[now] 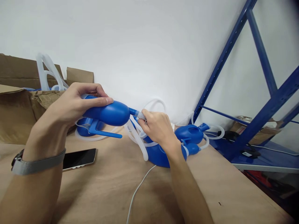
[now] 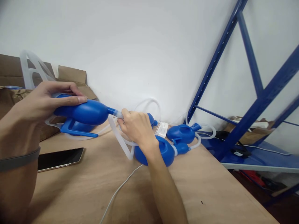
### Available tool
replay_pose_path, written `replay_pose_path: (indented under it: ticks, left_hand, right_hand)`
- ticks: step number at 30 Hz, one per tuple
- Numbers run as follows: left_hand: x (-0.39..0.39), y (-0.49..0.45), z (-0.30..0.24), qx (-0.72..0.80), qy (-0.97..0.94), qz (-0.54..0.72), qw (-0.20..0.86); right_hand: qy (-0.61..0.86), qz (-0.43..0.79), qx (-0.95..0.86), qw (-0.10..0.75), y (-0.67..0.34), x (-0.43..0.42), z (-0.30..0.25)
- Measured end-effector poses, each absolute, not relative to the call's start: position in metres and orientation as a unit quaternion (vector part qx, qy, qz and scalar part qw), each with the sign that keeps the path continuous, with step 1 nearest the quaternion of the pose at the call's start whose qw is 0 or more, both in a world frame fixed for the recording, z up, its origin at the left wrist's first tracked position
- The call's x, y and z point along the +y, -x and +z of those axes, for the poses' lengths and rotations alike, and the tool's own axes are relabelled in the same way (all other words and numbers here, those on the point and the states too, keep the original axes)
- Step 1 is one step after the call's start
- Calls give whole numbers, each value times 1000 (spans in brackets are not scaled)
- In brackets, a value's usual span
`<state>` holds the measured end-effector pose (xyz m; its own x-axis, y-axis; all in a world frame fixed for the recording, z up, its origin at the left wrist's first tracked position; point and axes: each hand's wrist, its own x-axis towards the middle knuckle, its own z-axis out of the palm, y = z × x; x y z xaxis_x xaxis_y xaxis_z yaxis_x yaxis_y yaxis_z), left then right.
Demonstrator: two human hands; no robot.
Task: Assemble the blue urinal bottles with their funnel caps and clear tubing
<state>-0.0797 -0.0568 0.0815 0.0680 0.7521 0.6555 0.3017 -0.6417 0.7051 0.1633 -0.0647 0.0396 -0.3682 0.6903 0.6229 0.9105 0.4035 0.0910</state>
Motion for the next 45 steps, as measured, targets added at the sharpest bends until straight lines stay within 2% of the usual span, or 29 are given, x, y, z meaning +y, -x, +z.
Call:
replay_pose_path:
  ticks: [13,18,23,29,38,42,45]
  left_hand:
    - [-48,79,82,455,-688,491,279]
    - [-51,73,82,440,-701,504,247]
    - [-53,72,83,422,-699,512,265]
    - [-56,71,81,430,-737,490,176]
    - [-52,68,77,396,-733,519,192]
    - [-45,63,77,358,-695,548,297]
    - [-41,61,76,351,-666,554,356]
  right_hand:
    - [490,-244,-819,168,-159,-65,35]
    - [484,-238,-829,150,-158,-64,34]
    - [486,-232,-826,166,-156,-64,35]
    - [481,-231,-831,156,-154,-60,31]
    - [461,-161,-834,257,-155,-54,28]
    - [442,-125,-817,348,-161,-63,39]
    - [446,-139,-798,381,-168,-67,47]
